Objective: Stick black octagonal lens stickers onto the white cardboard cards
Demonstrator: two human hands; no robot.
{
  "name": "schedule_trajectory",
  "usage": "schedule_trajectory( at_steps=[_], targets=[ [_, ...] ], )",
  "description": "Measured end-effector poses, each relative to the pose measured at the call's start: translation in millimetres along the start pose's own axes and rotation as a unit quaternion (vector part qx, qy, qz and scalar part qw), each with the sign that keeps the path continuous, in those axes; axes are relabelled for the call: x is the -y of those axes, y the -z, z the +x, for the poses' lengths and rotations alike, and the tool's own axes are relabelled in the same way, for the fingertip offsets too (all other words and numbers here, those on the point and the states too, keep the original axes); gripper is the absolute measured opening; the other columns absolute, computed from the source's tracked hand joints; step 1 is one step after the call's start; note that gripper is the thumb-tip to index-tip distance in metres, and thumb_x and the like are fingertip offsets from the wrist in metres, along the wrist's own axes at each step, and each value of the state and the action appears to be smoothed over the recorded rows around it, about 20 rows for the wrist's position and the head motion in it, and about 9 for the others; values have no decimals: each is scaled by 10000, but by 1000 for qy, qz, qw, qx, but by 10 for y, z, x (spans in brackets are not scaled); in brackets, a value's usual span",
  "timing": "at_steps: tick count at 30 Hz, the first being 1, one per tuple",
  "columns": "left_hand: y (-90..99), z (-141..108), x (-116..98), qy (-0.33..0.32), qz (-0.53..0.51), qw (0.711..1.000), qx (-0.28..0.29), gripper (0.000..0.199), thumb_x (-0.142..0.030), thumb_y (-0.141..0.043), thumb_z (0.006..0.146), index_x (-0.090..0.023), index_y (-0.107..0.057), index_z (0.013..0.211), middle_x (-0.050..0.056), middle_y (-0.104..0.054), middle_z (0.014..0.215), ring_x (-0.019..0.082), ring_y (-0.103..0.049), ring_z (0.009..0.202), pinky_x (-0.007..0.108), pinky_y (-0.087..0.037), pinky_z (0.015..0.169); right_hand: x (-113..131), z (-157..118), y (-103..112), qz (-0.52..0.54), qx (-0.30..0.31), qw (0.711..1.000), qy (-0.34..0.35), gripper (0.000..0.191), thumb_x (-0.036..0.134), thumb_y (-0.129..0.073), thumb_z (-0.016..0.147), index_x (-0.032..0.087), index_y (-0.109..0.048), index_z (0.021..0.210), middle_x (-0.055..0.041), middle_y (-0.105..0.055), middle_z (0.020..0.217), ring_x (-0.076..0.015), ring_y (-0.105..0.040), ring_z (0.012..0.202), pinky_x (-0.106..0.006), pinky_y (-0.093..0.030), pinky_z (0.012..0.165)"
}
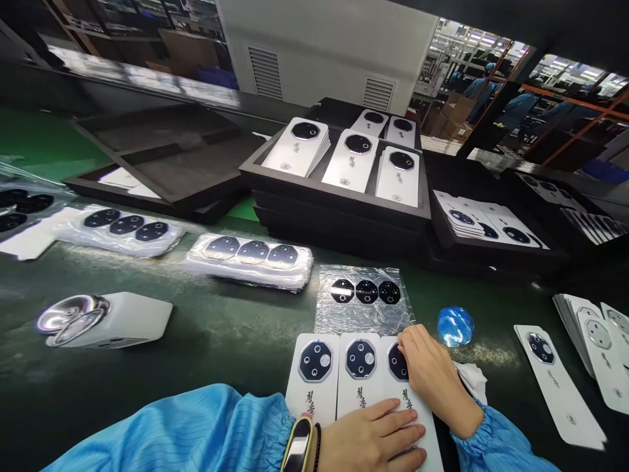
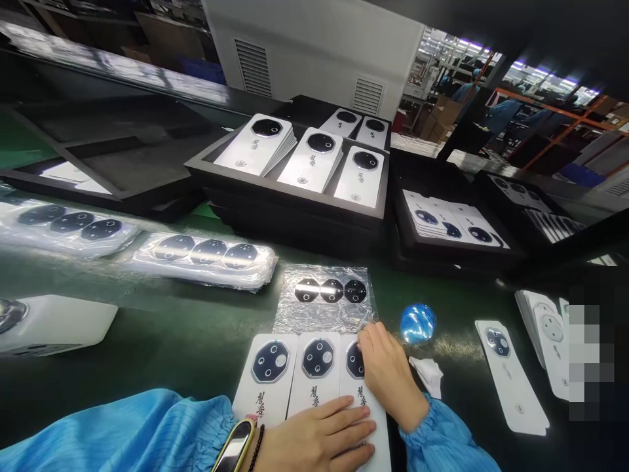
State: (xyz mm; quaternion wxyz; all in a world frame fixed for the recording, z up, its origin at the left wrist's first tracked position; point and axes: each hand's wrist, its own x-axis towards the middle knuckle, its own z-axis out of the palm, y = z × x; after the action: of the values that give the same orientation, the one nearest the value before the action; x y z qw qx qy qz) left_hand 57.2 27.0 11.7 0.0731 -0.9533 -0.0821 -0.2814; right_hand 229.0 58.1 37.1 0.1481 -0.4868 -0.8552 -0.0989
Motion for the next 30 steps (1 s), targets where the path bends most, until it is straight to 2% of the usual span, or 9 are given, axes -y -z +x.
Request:
schedule_trajectory(
  at_steps=[12,17,19,21,23,25,27,30],
  targets=[
    [-34,-26,-13,7,-8,1000,-10,299,-246,-400,943,-297,-683,1023,-67,-652,1137,123,-577,1072,261,-442,950,37,-36,81,1,-23,999,28,291,19,-295,875,195,-445,700,-13,-491,619,-150,-439,568,-264,-348,518],
    [-38,3,-7,21,-23,999,-35,338,-215,-363,954,-280,-694,977,-60,-670,1099,118,-581,1051,256,-437,939,150,-285,182,31,-20,998,47,276,19,-296,851,201,-459,724,-5,-503,613,-152,-459,548,-270,-362,511],
    [-42,14,-13,24,-37,999,-29,303,-221,-396,947,-266,-695,968,-47,-674,1088,119,-585,1028,251,-433,934,180,-412,284,84,12,996,38,249,36,-311,844,210,-457,743,0,-513,626,-151,-485,548,-267,-394,517],
    [-50,15,-25,25,-48,998,-22,278,-228,-417,942,-252,-692,975,-33,-674,1090,124,-590,1008,254,-428,933,155,-495,407,172,67,983,-6,209,70,-339,856,222,-445,760,3,-532,663,-145,-522,574,-247,-432,532],
    [-60,4,-38,25,-52,998,-26,290,-223,-401,945,-239,-687,991,-23,-670,1100,136,-588,1015,271,-423,939,48,-505,516,228,77,967,-82,182,131,-345,883,233,-433,760,5,-542,685,-140,-546,598,-232,-456,546],
    [-62,-11,-43,23,-51,998,-28,326,-222,-359,955,-220,-680,1009,-12,-663,1121,150,-574,1051,292,-413,956,-135,-443,574,190,32,967,-169,203,225,-332,901,241,-425,722,10,-531,655,-143,-545,572,-237,-457,531],
    [-50,-23,-35,17,-51,998,-19,347,-233,-328,965,-206,-666,1035,-5,-656,1138,157,-562,1076,298,-404,968,-347,-339,566,108,21,958,-263,240,323,-333,886,246,-446,689,12,-531,609,-148,-538,515,-245,-442,479],
    [-15,-27,-10,0,-50,999,5,325,-252,-327,979,-207,-630,1089,-12,-641,1164,150,-547,1102,288,-393,975,-582,-194,455,56,5,951,-305,244,352,-339,849,241,-469,675,-4,-543,592,-164,-544,493,-265,-427,453]
  ],
)
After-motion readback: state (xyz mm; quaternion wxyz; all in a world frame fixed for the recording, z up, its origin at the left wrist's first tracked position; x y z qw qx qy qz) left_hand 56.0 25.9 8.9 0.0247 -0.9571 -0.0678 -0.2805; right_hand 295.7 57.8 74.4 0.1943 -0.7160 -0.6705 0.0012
